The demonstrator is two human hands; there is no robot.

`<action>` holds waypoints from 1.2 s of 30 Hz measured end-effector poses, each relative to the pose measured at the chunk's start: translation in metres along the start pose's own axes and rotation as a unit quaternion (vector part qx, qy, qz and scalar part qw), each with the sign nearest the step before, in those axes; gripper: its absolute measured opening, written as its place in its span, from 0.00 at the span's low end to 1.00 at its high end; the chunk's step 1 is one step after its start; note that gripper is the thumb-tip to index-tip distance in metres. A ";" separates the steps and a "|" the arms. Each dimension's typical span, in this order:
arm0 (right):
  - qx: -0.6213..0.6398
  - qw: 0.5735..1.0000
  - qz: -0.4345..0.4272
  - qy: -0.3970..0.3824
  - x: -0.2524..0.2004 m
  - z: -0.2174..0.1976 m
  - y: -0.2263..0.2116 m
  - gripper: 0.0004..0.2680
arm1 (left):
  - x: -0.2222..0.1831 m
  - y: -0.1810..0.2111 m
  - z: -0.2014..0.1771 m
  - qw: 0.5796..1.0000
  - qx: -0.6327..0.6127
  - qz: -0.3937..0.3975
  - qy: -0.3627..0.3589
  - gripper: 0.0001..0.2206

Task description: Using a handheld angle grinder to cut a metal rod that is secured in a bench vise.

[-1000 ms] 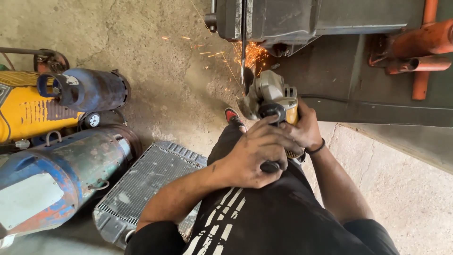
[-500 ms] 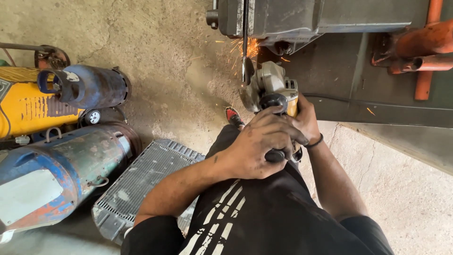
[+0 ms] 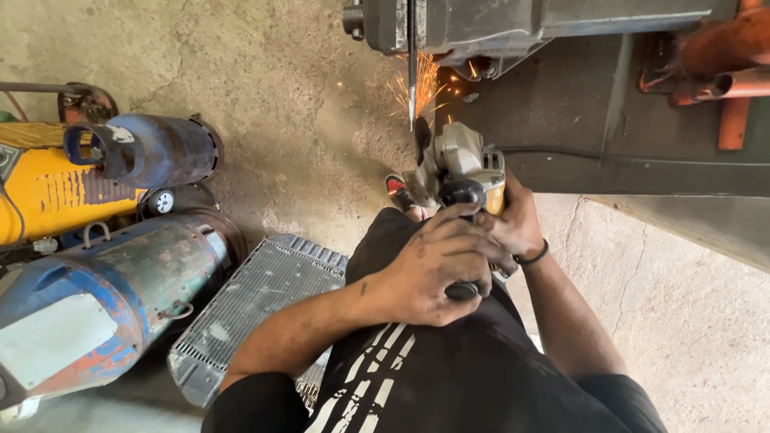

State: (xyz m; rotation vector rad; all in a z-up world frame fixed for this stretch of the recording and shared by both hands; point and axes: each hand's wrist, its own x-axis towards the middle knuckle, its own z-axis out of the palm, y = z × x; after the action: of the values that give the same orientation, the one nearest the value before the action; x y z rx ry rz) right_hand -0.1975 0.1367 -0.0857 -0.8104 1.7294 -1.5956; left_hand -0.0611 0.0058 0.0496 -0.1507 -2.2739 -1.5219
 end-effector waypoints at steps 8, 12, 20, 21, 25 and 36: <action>-0.014 1.000 0.001 -0.004 0.005 0.004 0.006 0.19 | 0.007 -0.001 0.002 1.000 0.011 -0.004 -0.005 0.07; -0.011 1.000 0.010 -0.007 0.000 0.003 0.014 0.16 | 0.010 0.006 0.007 0.999 0.030 -0.008 -0.007 0.07; 0.006 0.999 0.030 -0.012 0.016 0.001 0.024 0.20 | 0.024 -0.002 0.002 0.999 0.045 -0.019 -0.013 0.06; 0.025 0.997 0.074 -0.002 0.019 0.004 0.014 0.20 | 0.025 -0.004 0.002 0.999 0.033 -0.022 -0.015 0.06; 0.001 0.991 0.133 0.006 0.022 -0.005 0.045 0.16 | 0.031 -0.004 -0.001 0.998 0.047 -0.029 -0.015 0.07; 0.014 0.996 0.088 0.023 0.022 -0.011 0.038 0.18 | 0.034 -0.003 0.006 0.998 0.034 -0.046 -0.035 0.09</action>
State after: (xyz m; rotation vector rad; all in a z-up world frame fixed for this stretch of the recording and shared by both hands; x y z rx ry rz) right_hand -0.2203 0.1283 -0.1240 -0.5941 1.7557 -1.5262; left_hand -0.0948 0.0054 0.0587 -0.0834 -2.4151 -1.5045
